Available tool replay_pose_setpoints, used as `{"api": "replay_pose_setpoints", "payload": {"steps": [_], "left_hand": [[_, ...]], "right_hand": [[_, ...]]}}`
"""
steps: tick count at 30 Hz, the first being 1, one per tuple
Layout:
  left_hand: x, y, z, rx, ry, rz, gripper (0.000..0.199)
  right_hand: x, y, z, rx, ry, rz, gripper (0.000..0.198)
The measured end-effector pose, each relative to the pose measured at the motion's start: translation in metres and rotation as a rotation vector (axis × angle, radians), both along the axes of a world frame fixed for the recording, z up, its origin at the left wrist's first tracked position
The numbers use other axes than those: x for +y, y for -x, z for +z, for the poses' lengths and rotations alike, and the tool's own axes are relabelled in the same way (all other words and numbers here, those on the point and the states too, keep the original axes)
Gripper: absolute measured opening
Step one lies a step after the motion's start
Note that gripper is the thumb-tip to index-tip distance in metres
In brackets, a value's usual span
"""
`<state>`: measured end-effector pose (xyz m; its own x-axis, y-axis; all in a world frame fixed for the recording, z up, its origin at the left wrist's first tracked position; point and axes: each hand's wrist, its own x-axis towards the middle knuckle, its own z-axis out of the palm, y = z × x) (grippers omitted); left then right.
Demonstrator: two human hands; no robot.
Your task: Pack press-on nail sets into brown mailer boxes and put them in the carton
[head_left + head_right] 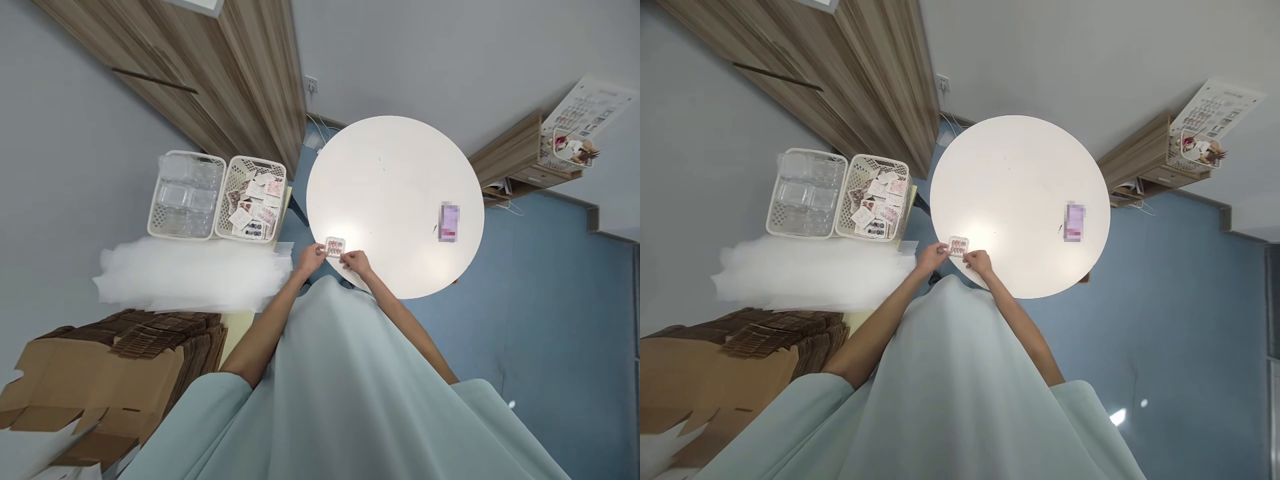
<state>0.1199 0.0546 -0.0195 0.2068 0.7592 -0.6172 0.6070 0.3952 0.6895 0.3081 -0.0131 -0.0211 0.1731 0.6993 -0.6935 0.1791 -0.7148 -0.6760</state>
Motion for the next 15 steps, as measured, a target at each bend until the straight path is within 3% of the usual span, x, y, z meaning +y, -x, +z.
{"api": "replay_pose_setpoints", "payload": {"steps": [9,15], "left_hand": [[-0.015,0.028,0.011,0.091,-0.032,-0.08,0.04],[-0.042,0.097,0.023,0.142,-0.111,0.149,0.036]], "right_hand": [[-0.004,-0.001,0.019,-0.183,0.003,0.101,0.036],[0.007,0.022,0.047,-0.161,-0.123,0.237,0.038]]}}
